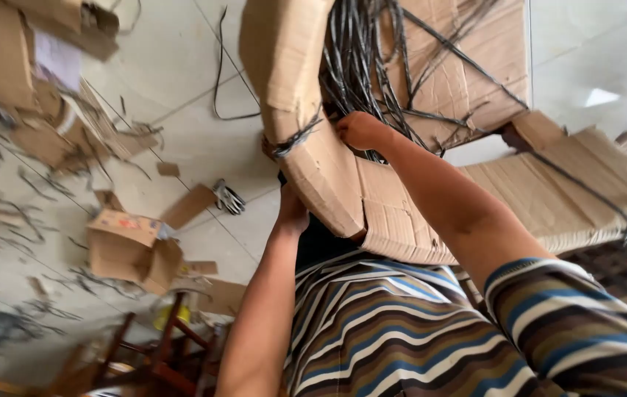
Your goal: Manually securing black wires to a large circular cardboard frame to assemble a structure.
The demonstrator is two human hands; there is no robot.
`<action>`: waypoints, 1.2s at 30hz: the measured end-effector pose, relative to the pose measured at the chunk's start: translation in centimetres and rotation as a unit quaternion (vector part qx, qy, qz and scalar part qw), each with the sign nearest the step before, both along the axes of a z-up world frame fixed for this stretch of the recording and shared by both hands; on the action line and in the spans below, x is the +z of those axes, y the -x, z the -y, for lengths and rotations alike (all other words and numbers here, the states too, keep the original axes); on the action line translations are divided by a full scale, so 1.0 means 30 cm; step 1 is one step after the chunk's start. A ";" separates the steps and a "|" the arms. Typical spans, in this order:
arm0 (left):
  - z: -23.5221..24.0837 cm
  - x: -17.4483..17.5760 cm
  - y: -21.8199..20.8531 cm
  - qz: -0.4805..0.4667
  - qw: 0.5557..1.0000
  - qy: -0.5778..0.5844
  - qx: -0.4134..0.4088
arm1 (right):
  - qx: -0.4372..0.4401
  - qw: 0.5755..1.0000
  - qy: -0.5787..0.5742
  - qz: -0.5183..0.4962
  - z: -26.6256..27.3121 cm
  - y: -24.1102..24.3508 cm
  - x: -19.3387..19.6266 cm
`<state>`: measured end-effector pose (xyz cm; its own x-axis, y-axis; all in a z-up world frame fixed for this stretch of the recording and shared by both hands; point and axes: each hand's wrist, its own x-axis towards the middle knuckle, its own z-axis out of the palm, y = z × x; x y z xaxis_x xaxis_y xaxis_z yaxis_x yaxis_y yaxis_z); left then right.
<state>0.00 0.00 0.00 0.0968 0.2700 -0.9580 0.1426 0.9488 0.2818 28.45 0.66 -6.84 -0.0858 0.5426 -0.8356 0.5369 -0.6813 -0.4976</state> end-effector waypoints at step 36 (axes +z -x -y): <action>-0.327 0.619 0.002 -0.156 0.815 -0.440 -0.344 | -0.015 0.993 0.038 0.111 -0.045 -0.262 0.830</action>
<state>-0.06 9.80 18.57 0.3048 0.8494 -0.4308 0.7502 0.0646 0.6581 36.30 2.01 18.06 0.1207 0.4776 -0.8702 0.6059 -0.7299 -0.3165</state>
